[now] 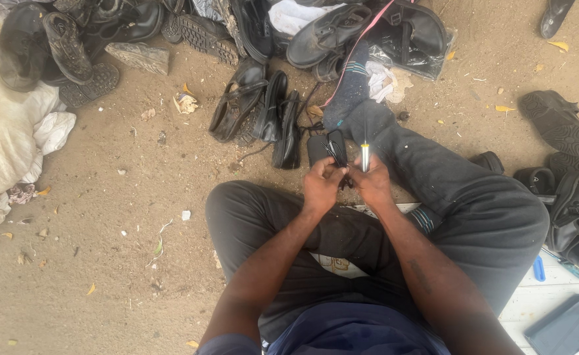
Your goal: The person sits on the ground and uses a knife to scrape and clean the soles and edges of several black shoes. They handle multiple shoes one at a time, turning them over to work on different sides. At the end, the person picks up a pair of glasses and wipes them with a cloth.
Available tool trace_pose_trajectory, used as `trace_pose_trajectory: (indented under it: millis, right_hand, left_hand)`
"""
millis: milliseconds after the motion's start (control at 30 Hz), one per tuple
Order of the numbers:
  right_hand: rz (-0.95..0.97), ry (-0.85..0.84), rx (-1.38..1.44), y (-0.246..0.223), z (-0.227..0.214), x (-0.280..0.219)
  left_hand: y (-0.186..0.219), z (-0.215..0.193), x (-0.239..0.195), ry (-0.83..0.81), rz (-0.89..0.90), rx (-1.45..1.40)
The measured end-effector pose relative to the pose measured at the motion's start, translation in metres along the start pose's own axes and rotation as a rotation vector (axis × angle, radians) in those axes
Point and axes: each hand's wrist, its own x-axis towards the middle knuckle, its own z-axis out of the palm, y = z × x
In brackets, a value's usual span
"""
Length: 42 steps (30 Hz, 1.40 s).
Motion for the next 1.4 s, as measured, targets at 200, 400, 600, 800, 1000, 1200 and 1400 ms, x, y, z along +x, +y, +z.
trace_pose_trajectory:
  millis: [200, 400, 600, 800, 1000, 1200, 1400]
  right_hand:
    - [0.113, -0.054, -0.347, -0.015, -0.001, -0.006]
    - [-0.272, 0.065, -0.402, 0.009, -0.012, 0.004]
    - [-0.162, 0.017, -0.248, 0.004, -0.006, -0.005]
    - [-0.117, -0.012, -0.248, 0.004, -0.007, -0.005]
    - [-0.055, 0.075, -0.189, -0.012, -0.010, -0.005]
    - [-0.098, -0.010, -0.140, -0.014, -0.010, -0.008]
    - [-0.099, -0.044, -0.344, -0.005, -0.019, -0.006]
  left_hand:
    - [-0.059, -0.009, 0.032, -0.064, -0.046, -0.569]
    - [-0.060, -0.010, 0.037, 0.091, -0.168, -0.253]
    - [-0.024, -0.022, 0.035, -0.049, -0.253, -0.495]
    - [-0.005, -0.030, 0.034, -0.119, -0.373, -0.454]
    - [0.001, -0.037, 0.024, 0.110, 0.213, 0.223]
    - [0.023, -0.036, 0.014, 0.188, 0.553, 0.404]
    - [0.027, -0.048, 0.023, 0.100, 0.474, 0.486]
